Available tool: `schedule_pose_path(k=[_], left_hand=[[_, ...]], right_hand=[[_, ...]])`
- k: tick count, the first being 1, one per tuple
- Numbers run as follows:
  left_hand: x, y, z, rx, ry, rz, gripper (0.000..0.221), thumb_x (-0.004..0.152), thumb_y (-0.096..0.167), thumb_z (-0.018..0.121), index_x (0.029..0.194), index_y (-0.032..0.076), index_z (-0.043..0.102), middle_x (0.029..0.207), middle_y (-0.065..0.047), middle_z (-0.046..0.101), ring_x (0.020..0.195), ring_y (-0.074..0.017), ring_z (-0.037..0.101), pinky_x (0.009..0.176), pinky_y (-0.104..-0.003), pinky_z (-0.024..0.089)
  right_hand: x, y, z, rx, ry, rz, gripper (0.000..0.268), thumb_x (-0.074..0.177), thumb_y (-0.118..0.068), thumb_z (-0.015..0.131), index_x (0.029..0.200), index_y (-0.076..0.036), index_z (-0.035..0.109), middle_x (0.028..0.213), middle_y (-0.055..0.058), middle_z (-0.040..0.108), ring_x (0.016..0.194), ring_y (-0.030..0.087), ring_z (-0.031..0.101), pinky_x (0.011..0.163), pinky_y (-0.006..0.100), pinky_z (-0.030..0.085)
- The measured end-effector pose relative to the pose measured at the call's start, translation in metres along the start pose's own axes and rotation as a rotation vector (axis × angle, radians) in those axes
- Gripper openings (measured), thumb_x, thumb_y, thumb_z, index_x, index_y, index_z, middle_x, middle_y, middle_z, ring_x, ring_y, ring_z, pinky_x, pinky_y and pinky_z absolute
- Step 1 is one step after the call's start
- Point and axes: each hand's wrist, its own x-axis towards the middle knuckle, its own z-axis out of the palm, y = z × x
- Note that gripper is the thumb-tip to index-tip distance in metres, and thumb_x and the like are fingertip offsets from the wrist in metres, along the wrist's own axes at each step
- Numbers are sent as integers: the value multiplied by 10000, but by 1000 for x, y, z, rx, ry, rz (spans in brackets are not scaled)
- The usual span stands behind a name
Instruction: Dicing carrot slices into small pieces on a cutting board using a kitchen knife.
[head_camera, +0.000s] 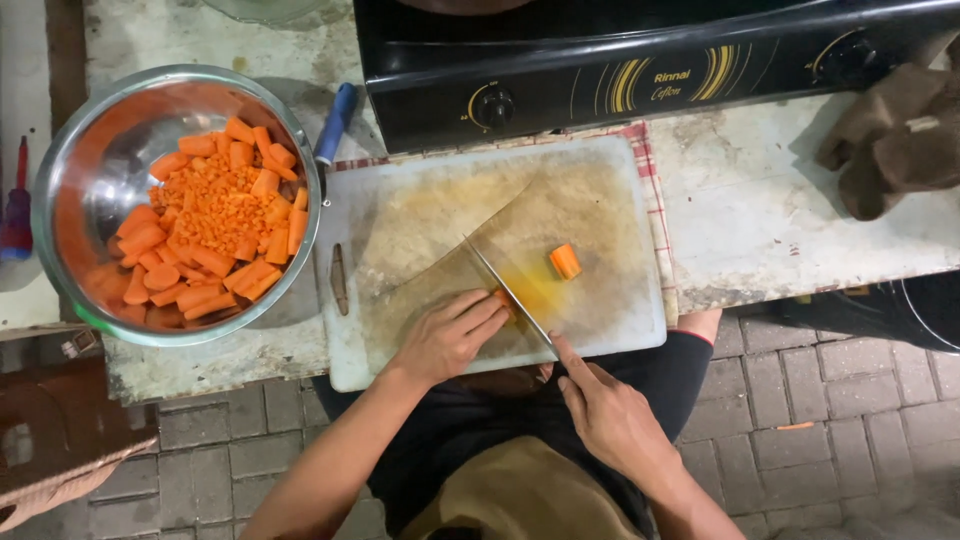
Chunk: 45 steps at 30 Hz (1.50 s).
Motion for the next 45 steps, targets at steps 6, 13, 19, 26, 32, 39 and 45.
schedule_pose_path(k=[6,13,19,26,32,39,45], left_hand=[[-5,-1,4,8,2,-48,135,952,-26,585,1010,-5,705,1100,-118,671,1023,-269,644,862,-359,587],[1,4,-4,-25,-10,-107,218,984,-41,467,1042,-20,677,1119,-125,659,1037,-273,647,958,-354,551],[6,6,-7,-37,32,-140,191,981,-49,488,980,-15,676,1028,-91,652,973,-251,653,794,-306,596],[7,4,-7,-59,1,-169,252,979,-66,433,1002,-37,682,1045,-111,649,993,-276,643,939,-325,554],[-5,2,1,15,-22,-177,285,946,-66,463,1048,7,719,1076,-79,677,1035,-244,652,861,-286,588],[-12,0,8,8,-21,-114,317,948,-58,435,1076,-37,723,1103,-135,693,1028,-260,655,1045,-331,511],[-4,6,1,-12,43,-96,217,968,-64,505,1054,-69,705,1119,-164,674,1036,-304,654,1001,-359,548]], right_hand=[[1,2,10,-16,139,-114,604,971,-221,451,1545,-278,272,957,7,635,590,366,549,514,415,462],[6,0,16,-90,77,-107,607,972,-233,430,1548,-299,248,1033,3,635,692,399,606,555,493,491],[5,5,23,-215,139,-165,616,979,-235,477,1553,-272,259,811,22,511,512,383,492,424,471,431],[9,3,18,-328,94,-188,660,964,-228,512,1561,-249,231,747,25,473,421,359,453,371,444,416],[25,11,24,-282,87,-255,646,964,-184,509,1554,-193,246,741,47,509,419,335,447,371,417,429],[32,14,30,-191,89,-233,635,983,-198,487,1563,-223,230,732,54,516,463,384,462,447,473,427],[31,9,22,-45,95,-225,625,981,-181,476,1560,-236,245,809,85,586,545,409,506,513,491,417]])
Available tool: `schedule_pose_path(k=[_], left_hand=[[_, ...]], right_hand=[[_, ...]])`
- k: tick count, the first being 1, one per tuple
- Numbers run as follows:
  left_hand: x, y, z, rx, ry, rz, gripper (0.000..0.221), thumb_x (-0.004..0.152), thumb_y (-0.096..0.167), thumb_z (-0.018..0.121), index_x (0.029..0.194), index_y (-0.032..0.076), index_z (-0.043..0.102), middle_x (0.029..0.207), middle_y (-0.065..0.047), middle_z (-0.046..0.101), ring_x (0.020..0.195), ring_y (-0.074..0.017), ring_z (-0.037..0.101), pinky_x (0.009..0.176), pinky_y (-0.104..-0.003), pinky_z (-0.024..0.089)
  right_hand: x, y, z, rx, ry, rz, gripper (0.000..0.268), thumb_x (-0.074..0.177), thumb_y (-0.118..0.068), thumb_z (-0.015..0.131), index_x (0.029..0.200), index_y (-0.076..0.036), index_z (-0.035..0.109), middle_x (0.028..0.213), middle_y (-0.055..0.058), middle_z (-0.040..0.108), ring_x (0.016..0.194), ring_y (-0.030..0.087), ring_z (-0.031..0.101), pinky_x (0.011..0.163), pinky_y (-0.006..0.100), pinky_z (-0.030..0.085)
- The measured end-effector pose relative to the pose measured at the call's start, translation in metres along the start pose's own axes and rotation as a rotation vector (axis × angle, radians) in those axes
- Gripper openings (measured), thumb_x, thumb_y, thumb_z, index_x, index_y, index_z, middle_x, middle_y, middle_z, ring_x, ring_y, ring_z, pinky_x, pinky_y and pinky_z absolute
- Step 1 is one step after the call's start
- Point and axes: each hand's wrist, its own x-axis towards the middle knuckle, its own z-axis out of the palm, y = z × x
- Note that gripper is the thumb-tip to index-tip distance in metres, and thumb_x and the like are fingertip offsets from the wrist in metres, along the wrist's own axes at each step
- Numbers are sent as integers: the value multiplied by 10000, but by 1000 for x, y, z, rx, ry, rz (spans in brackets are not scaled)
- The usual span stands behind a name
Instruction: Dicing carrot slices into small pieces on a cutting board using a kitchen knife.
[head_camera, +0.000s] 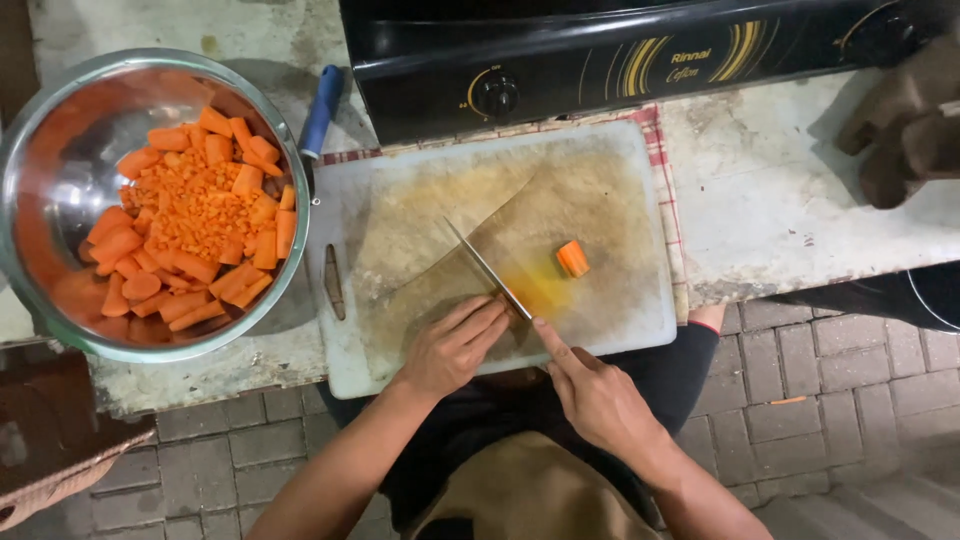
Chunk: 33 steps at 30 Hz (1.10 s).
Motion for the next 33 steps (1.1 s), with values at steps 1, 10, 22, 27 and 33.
schedule_pose_path(k=[1,10,22,27,33], left_hand=[[1,1,-1,3,5,10,217,968,-64,505,1054,-69,705,1119,-164,674,1036,-304,654,1001,-359,548],[4,5,-3,104,76,19,137,953,-13,619,1016,-8,740,1055,-83,696,956,-236,667,887,-292,582],[3,1,-1,25,16,13,198,983,-23,527,991,-58,721,1036,-148,681,962,-294,663,951,-340,567],[-9,-3,7,61,-31,21,250,975,-33,502,1007,-37,750,1060,-146,699,987,-243,667,1035,-339,514],[-11,-7,8,73,-42,22,350,940,-67,410,1049,-24,740,1072,-145,698,995,-280,664,1022,-339,527]], right_hand=[[-3,0,0,-4,11,-2,625,981,-181,476,1560,-236,245,809,85,586,545,409,506,513,491,417],[-14,-19,-15,29,25,54,637,986,-233,503,1561,-286,234,746,62,577,590,334,486,556,415,432],[-15,-18,-14,53,-33,53,640,965,-172,457,1552,-279,224,1045,39,687,766,355,624,599,432,506],[-14,-16,-10,-113,-64,69,638,978,-228,477,1560,-286,221,846,58,588,526,448,513,458,514,429],[-1,-1,7,-102,0,-40,625,984,-168,498,1556,-211,250,700,54,515,433,325,441,418,435,414]])
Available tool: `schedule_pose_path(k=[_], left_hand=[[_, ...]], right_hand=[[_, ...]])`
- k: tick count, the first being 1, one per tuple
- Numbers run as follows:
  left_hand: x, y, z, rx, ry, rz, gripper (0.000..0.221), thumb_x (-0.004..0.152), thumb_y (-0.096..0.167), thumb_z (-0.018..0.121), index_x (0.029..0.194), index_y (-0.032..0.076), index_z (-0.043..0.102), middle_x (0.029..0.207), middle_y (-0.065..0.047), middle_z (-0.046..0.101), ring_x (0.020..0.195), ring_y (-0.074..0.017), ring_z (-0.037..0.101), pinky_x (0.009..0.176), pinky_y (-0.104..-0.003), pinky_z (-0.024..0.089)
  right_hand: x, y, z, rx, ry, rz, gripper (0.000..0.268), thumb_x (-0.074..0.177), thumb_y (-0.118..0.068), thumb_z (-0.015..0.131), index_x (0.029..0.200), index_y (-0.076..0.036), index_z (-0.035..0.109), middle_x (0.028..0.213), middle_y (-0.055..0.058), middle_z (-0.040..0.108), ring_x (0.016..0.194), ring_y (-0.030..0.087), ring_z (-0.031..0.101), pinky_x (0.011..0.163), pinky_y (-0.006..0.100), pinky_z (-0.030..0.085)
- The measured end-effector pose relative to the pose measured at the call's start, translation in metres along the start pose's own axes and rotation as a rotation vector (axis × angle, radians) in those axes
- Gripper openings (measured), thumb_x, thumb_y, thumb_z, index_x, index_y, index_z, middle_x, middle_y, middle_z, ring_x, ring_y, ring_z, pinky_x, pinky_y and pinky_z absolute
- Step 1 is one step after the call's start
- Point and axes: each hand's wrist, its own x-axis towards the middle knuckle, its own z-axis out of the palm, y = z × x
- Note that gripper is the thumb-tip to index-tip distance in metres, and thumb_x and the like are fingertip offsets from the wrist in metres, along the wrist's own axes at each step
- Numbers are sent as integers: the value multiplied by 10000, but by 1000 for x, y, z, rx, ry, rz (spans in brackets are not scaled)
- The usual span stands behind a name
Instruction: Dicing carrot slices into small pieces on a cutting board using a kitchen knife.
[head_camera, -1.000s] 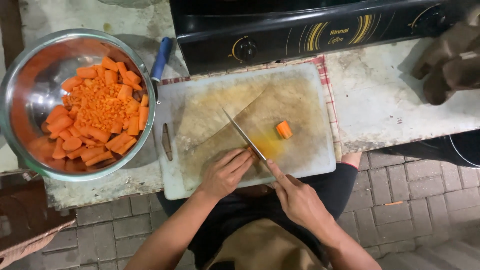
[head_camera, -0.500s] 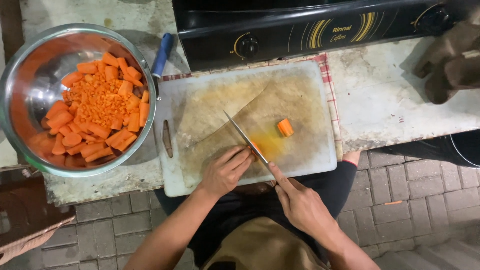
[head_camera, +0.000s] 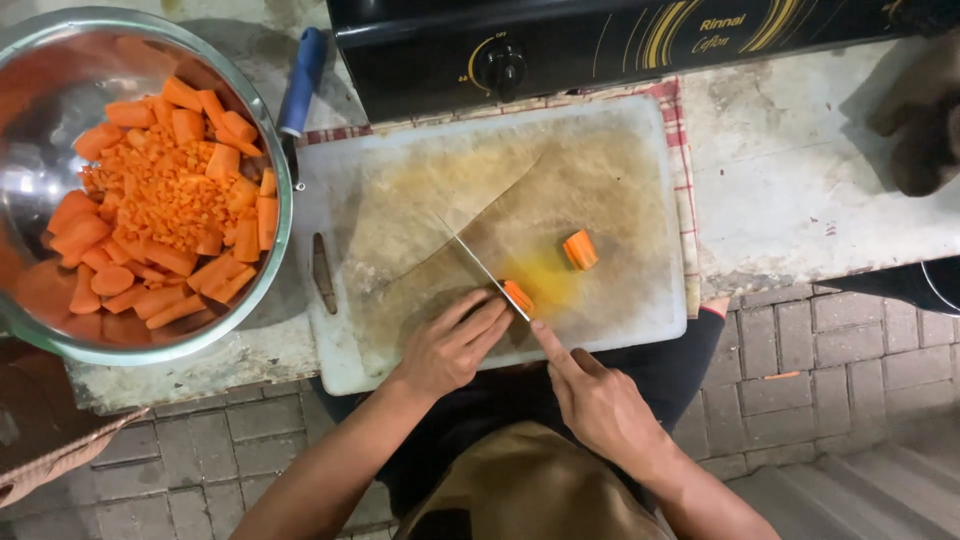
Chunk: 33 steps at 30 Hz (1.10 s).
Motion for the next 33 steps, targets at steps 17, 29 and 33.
schedule_pose_path(k=[17,29,33], left_hand=[[13,10,-13,-16,82,37,182,968,-52,545,1014,-88,717,1049,-172,670,953,-300,649,958,-359,562],[14,9,-12,-27,77,16,182,975,-30,536,997,-85,708,1026,-167,667,953,-307,650,934,-352,572],[9,8,-8,-14,68,-10,212,977,-11,525,991,-65,729,1024,-152,684,971,-298,662,924,-350,576]], right_hand=[[-6,-18,-26,177,-2,83,641,978,-234,515,1560,-276,250,718,73,557,562,337,431,549,378,426],[-8,-16,-23,232,-39,92,623,984,-214,485,1558,-252,248,780,85,621,604,339,521,588,380,453],[-9,-10,-14,181,7,33,618,994,-183,490,1560,-230,248,711,62,553,500,303,411,513,382,422]])
